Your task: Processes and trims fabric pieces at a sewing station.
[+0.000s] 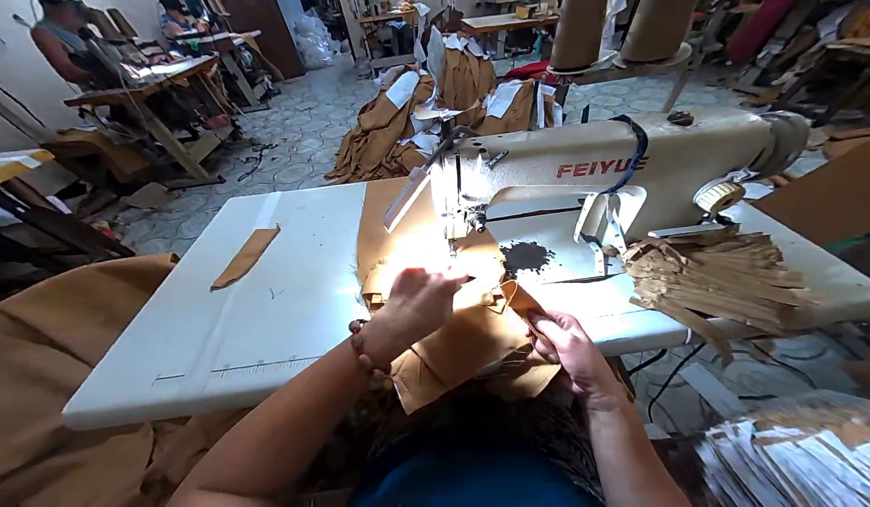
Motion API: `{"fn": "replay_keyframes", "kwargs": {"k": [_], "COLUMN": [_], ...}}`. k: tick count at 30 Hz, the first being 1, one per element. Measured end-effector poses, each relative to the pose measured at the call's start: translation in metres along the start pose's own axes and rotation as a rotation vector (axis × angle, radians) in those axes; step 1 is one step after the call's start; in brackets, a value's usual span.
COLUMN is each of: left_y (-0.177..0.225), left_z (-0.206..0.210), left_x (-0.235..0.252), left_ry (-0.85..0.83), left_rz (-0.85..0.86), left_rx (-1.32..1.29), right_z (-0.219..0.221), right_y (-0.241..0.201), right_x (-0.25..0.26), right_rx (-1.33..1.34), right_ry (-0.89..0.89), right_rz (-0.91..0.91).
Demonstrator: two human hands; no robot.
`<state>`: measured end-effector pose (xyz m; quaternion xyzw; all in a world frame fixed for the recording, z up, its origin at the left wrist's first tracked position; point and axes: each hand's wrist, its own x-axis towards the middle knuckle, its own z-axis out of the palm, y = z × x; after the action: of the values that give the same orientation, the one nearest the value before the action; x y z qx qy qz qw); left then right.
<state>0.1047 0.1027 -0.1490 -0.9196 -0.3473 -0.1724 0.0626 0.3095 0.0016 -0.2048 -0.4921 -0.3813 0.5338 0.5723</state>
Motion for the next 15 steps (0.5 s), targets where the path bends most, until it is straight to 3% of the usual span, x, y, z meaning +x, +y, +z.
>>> {"fn": "replay_keyframes", "kwargs": {"k": [3, 6, 8, 12, 15], "left_y": [-0.011, 0.000, 0.010, 0.012, 0.016], "left_z": [-0.006, -0.017, -0.023, -0.054, -0.100], "left_x": [-0.010, -0.026, -0.035, -0.047, -0.060], "left_ry": [0.111, -0.036, -0.029, 0.085, 0.286], "left_rz": [-0.083, -0.078, 0.010, 0.216, 0.285], "left_rx": [-0.297, -0.748, -0.937, -0.803, -0.566], "right_z": [0.004, 0.021, 0.030, 0.045, 0.067], "right_y": [0.003, 0.007, 0.010, 0.025, 0.045], "right_x": [-0.005, -0.011, -0.014, -0.014, -0.012], "right_rx": [-0.006, 0.059, 0.064, 0.084, 0.037], "right_ry": [-0.095, -0.282, -0.430, -0.726, -0.944], "right_rz": [-0.043, -0.052, -0.066, -0.088, -0.117]}}
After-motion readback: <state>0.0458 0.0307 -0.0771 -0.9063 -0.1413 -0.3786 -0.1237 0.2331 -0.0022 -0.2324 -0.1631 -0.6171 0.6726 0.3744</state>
